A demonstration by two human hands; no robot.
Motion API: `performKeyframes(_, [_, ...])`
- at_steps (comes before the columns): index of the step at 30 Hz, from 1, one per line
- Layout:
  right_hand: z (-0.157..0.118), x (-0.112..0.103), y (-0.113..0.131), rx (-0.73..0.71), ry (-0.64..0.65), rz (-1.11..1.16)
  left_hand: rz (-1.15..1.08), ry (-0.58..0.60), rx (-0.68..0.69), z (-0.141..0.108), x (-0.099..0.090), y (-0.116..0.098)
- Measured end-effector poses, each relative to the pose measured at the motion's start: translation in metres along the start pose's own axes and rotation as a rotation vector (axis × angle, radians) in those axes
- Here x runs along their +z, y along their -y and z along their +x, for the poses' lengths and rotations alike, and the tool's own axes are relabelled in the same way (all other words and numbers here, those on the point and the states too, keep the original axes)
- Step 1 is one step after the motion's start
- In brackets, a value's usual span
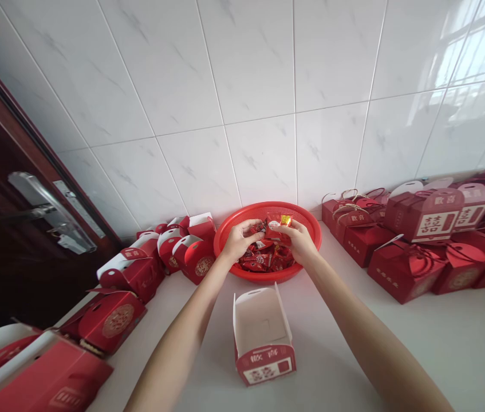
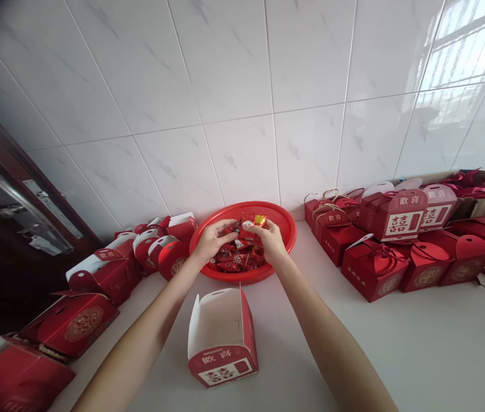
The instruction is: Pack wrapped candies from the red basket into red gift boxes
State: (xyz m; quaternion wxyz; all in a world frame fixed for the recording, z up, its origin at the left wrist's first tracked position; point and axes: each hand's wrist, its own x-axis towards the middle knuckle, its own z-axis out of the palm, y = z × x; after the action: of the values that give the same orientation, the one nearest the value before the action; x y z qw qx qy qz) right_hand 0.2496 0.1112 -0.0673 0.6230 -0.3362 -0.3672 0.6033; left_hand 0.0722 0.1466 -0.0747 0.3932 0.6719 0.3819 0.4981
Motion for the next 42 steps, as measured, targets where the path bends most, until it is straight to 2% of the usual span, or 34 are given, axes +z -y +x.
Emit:
performKeyframes(5, [0.000, 0.000, 0.000, -0.017, -0.005, -0.004, 0.027, -0.026, -0.022, -0.001, 0.000, -0.002])
performKeyframes(9, [-0.001, 0.001, 0.002, -0.020, -0.088, 0.006, 0.321, -0.039, -0.108, 0.002, -0.003, 0.001])
performKeyframes(11, [-0.001, 0.002, 0.003, -0.020, -0.134, 0.007, 0.437, 0.018, -0.152, 0.004, -0.003, 0.005])
performKeyframes(17, [-0.001, 0.002, 0.003, -0.043, -0.142, 0.015, 0.756, 0.337, -0.252, 0.004, 0.003, 0.010])
performKeyframes(21, [-0.001, 0.002, 0.003, -0.047, -0.146, 0.017, 0.929, 0.416, -0.266, 0.001, 0.006, 0.005])
performKeyframes(25, [-0.002, 0.002, 0.002, -0.050, -0.138, 0.007, 1.047, 0.437, -0.285, -0.001, 0.008, 0.006])
performKeyframes(34, [-0.001, 0.001, 0.001, -0.066, -0.121, 0.012, 1.158, 0.438, -0.303, -0.001, 0.013, 0.010])
performKeyframes(42, [0.000, 0.002, 0.001, -0.061, -0.125, 0.020, 1.163, 0.442, -0.314, -0.001, 0.014, 0.008])
